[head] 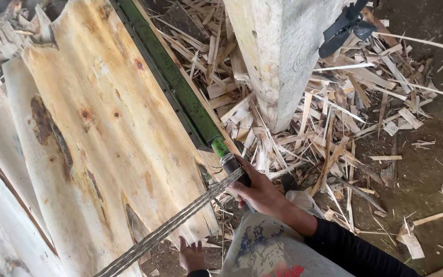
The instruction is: Cutting and sorting wood strips using a manual lever blade.
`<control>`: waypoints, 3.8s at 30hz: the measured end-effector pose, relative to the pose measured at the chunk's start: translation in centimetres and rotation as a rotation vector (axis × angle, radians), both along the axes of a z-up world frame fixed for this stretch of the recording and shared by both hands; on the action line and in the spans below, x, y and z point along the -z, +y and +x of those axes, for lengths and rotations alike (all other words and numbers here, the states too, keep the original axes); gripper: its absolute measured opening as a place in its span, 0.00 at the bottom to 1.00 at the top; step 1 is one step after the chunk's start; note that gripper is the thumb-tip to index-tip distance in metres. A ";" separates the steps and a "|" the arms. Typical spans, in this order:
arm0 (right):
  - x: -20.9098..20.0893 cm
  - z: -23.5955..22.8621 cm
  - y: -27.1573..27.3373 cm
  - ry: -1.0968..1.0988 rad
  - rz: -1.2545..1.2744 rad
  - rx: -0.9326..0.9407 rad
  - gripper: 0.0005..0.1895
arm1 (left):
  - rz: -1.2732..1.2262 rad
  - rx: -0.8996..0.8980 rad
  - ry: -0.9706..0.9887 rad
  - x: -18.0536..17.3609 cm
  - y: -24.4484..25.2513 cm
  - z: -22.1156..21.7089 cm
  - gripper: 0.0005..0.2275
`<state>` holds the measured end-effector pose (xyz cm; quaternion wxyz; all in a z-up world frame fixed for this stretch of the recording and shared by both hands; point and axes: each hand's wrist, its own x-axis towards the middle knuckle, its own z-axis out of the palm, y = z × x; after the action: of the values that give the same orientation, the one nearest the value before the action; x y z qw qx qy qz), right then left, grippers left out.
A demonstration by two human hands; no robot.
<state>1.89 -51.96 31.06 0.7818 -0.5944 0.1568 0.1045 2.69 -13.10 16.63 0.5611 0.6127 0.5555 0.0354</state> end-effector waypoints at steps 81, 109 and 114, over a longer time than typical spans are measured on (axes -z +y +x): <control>-6.9 3.1 6.7 0.116 -0.060 -0.064 0.39 | 0.379 0.547 -0.238 9.7 16.0 -2.5 0.13; -8.5 2.9 8.2 0.157 -0.136 0.034 0.42 | -0.210 -0.111 -0.480 2.4 9.1 -2.6 0.15; -8.3 2.7 8.2 0.137 -0.163 0.034 0.41 | -0.179 -0.090 -0.534 5.4 9.6 -1.5 0.16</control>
<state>4.60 -43.76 39.32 0.7200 -0.6447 0.2280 0.1186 1.17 -3.54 11.21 0.7372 0.5045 0.4155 0.1714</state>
